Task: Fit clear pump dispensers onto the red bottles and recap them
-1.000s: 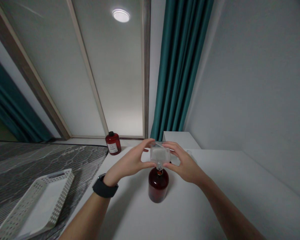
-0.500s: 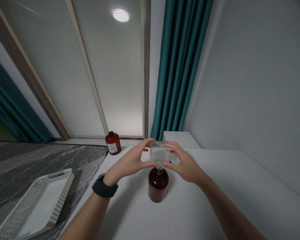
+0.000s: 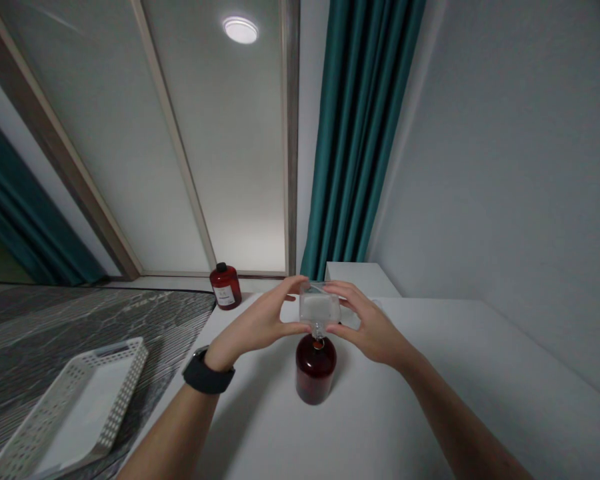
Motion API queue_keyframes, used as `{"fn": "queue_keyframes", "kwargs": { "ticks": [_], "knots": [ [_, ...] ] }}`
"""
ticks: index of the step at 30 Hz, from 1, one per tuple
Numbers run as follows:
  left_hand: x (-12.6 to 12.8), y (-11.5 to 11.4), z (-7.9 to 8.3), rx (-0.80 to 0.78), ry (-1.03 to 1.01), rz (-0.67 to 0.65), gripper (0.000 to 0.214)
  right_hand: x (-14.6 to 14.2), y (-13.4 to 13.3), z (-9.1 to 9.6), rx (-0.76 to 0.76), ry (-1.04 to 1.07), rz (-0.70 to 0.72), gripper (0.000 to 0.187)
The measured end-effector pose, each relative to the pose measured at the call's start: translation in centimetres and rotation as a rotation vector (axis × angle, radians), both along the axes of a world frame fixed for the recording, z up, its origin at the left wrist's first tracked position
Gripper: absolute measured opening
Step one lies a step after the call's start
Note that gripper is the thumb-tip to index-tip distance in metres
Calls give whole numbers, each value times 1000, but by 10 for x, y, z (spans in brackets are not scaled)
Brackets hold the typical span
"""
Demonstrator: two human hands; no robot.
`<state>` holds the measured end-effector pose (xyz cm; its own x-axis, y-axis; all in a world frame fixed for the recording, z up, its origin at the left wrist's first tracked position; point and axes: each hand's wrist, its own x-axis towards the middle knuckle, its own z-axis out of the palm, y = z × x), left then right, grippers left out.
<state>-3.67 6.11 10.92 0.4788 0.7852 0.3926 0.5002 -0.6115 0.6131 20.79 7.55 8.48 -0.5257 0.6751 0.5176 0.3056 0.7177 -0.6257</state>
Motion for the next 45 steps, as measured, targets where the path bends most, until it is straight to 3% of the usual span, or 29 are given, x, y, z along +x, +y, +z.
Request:
{"fn": "queue_keyframes", "kwargs": {
  "ticks": [45],
  "knots": [
    [2,-3,7,57,45,17,73,0,-6,6,2,-40,-28,54]
  ]
}}
